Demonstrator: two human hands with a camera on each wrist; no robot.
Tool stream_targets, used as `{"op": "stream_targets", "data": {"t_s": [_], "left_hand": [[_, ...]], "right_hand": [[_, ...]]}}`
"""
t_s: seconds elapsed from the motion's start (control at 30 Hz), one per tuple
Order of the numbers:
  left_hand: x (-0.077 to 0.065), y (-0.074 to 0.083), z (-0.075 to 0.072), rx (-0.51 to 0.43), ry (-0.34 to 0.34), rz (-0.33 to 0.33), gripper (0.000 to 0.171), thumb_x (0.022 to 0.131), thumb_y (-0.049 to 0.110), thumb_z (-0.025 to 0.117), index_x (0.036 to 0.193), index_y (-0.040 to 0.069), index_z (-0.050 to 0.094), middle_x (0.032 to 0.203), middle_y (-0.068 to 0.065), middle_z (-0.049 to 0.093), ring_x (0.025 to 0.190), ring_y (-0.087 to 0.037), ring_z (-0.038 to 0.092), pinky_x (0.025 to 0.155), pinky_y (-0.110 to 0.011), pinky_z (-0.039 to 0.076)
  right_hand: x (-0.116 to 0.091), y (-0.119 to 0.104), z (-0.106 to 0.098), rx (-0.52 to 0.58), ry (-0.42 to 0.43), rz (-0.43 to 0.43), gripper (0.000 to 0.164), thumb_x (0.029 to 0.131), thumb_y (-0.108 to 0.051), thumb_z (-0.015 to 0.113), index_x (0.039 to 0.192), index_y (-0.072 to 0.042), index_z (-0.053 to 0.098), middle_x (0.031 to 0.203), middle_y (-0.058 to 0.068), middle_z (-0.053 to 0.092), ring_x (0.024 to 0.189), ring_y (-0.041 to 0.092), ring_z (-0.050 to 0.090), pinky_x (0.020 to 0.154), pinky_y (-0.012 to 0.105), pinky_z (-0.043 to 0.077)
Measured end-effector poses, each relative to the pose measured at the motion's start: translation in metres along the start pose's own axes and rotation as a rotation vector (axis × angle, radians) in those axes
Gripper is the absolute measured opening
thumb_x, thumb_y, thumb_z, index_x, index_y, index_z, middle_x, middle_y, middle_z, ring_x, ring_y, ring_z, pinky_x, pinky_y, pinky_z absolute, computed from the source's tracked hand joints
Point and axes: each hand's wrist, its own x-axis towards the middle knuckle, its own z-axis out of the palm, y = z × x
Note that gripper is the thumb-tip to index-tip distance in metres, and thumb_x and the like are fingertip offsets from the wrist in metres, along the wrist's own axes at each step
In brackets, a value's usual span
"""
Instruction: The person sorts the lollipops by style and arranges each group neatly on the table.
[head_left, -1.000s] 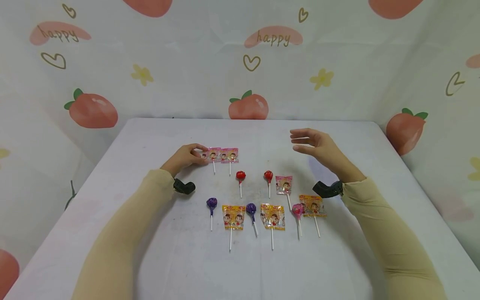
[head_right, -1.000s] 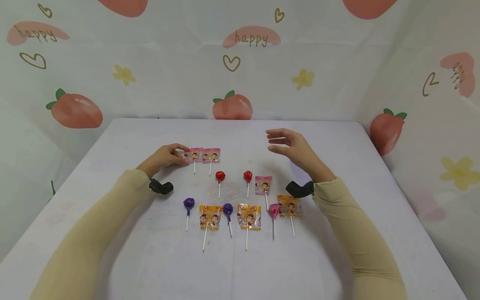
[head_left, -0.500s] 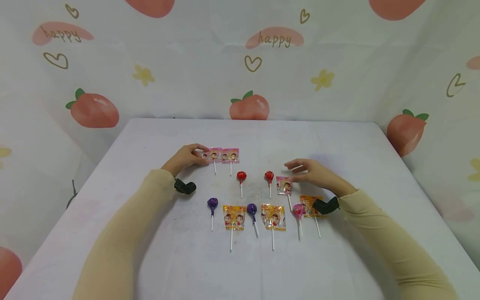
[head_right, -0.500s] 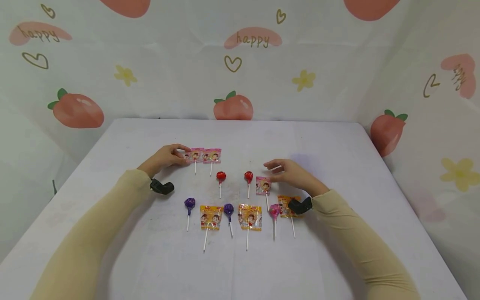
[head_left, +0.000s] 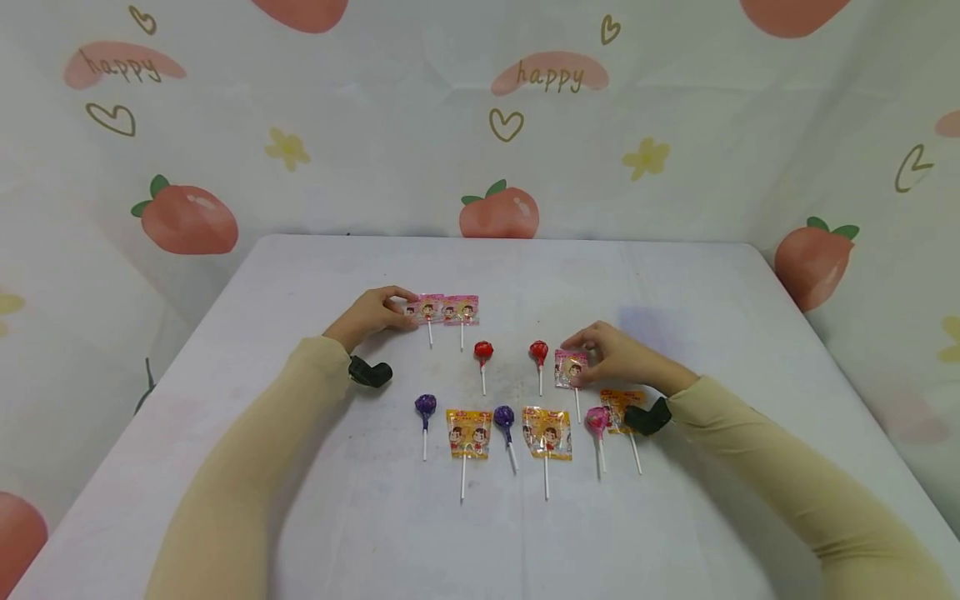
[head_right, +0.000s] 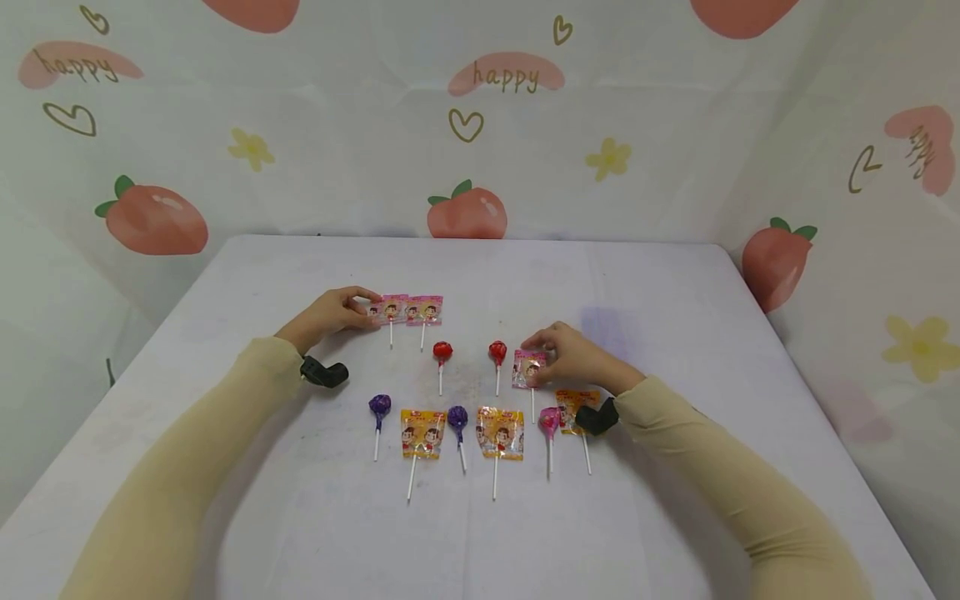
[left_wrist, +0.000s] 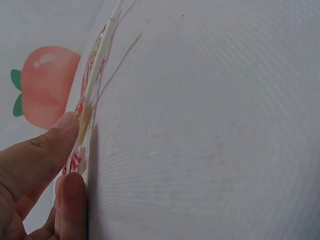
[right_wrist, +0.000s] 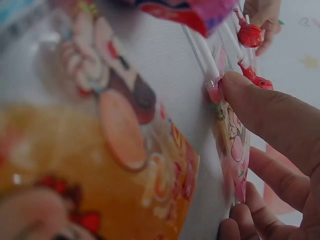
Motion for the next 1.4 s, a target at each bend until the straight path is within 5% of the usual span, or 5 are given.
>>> {"op": "stream_targets", "data": {"t_s": [0.37, 0.8, 1.13, 1.4], "left_hand": [[0.001, 0.000, 0.000, -0.005, 0.001, -0.012, 0.054, 0.084, 0.017, 0.076, 0.133, 0.014, 0.055, 0.100, -0.007, 0.050, 0.095, -0.021, 0.044, 0.082, -0.031, 0.036], [0.000, 0.002, 0.000, -0.005, -0.005, -0.019, 0.055, 0.084, 0.017, 0.076, 0.134, 0.014, 0.054, 0.099, -0.006, 0.049, 0.096, -0.022, 0.043, 0.083, -0.033, 0.035], [0.000, 0.001, 0.000, -0.018, -0.004, -0.021, 0.054, 0.083, 0.018, 0.077, 0.133, 0.015, 0.055, 0.102, -0.008, 0.049, 0.096, -0.022, 0.043, 0.081, -0.033, 0.036], [0.001, 0.002, 0.000, -0.017, -0.001, -0.025, 0.055, 0.083, 0.017, 0.077, 0.134, 0.014, 0.054, 0.102, -0.008, 0.050, 0.095, -0.022, 0.043, 0.081, -0.032, 0.036]], "right_hand": [[0.007, -0.002, 0.000, -0.045, -0.014, -0.002, 0.050, 0.075, -0.020, 0.084, 0.116, -0.001, 0.061, 0.118, 0.018, 0.054, 0.109, 0.034, 0.049, 0.096, 0.050, 0.041], [0.008, -0.004, -0.006, 0.124, -0.002, -0.032, 0.046, 0.078, -0.010, 0.080, 0.111, 0.003, 0.052, 0.107, 0.017, 0.056, 0.103, 0.030, 0.055, 0.092, 0.048, 0.047], [0.007, -0.007, -0.019, 0.117, 0.107, -0.024, 0.044, 0.079, -0.008, 0.079, 0.115, 0.001, 0.056, 0.099, 0.013, 0.055, 0.093, 0.027, 0.057, 0.083, 0.033, 0.049], [-0.001, -0.012, -0.025, 0.094, 0.177, -0.010, 0.045, 0.081, -0.009, 0.077, 0.121, -0.002, 0.058, 0.112, 0.017, 0.058, 0.100, 0.032, 0.060, 0.086, 0.038, 0.049]]}}
